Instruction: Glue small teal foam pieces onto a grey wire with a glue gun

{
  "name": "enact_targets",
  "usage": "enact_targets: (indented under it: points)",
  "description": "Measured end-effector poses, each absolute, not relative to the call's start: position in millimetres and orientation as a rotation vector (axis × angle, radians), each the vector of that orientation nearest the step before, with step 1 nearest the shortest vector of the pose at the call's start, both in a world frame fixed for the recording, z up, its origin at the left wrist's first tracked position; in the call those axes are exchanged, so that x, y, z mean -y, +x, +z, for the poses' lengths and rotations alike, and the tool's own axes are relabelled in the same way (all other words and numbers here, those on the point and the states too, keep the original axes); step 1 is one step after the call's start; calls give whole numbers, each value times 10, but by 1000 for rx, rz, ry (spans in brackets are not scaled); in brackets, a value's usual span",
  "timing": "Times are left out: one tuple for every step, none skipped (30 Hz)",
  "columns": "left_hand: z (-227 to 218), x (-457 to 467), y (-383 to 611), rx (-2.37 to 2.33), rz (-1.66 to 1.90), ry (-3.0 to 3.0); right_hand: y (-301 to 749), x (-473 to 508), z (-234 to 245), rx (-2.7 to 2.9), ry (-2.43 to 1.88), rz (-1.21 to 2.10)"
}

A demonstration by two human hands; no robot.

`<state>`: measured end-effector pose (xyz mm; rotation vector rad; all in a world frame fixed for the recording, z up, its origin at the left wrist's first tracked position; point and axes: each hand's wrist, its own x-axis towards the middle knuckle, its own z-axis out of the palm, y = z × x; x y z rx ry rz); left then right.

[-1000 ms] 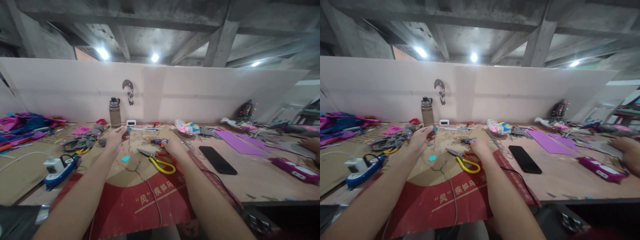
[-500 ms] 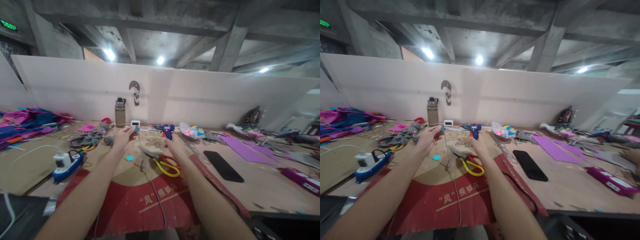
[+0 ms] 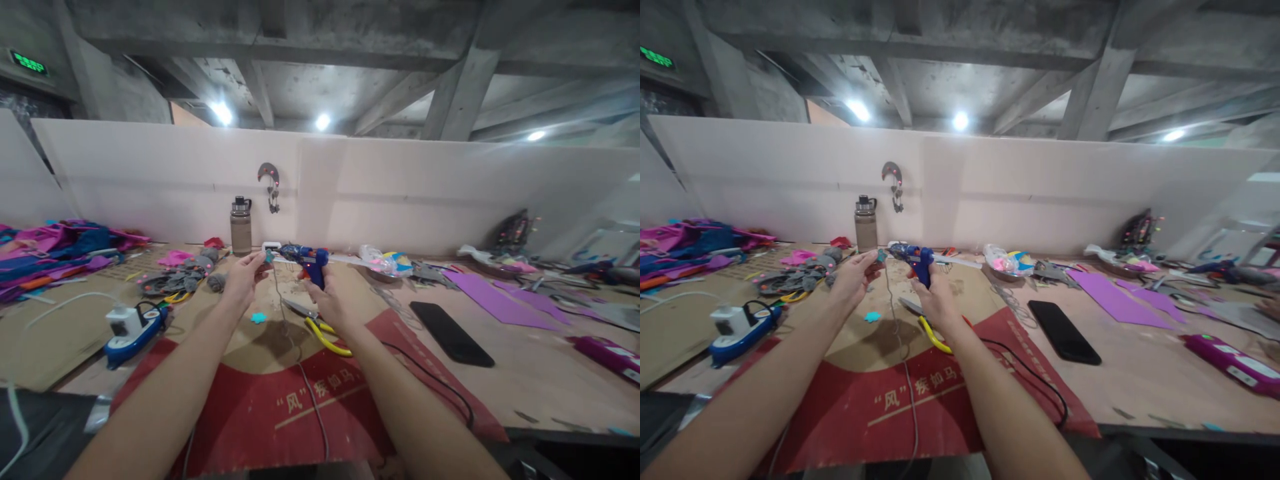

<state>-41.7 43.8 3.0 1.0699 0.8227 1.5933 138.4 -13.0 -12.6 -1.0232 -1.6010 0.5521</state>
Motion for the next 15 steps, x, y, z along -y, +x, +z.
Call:
enact_targets:
  points:
    - [32,-433,-413,-824,1594,1075,1388,144,-106,1608,-1008,569]
    - [34,-427,-409,-821,1596,1080,1390,161,-85,1615,-1006,578]
    - [37,-420,-405,-816,1597,1083,1390,179,-65,1617,-1014,578]
    - [40,-413,-400,-810,1597,1085,1388,197,-48,1615,-1025,573]
    - [44,-405,-395,-806,1598,1084,1386,213,-35,1615,-1036,567]
    - [48,-398,-390,-804,1598,1082,1382,227,-26,1619,-1041,560]
    - [51,-392,-385,-804,1596,1081,1379,238,-20,1624,-1043,554]
    - [53,-387,-381,-805,1593,1081,1375,246,-18,1629,-1045,548]
    - [54,-385,-378,-808,1589,1081,1372,251,-17,1629,-1049,541]
    - [54,-384,-375,-811,1585,1082,1369,253,-18,1627,-1054,534]
    - [51,-385,-373,-814,1580,1082,1366,252,-22,1621,-1060,527]
    - [48,-387,-372,-819,1575,1081,1364,250,-27,1615,-1064,522]
    - [44,-389,-370,-822,1571,1079,1363,246,-34,1614,-1067,519]
    - [40,-391,-368,-823,1569,1078,1362,240,-42,1617,-1066,516]
    - [37,-393,-365,-820,1569,1078,1361,234,-52,1623,-1063,513]
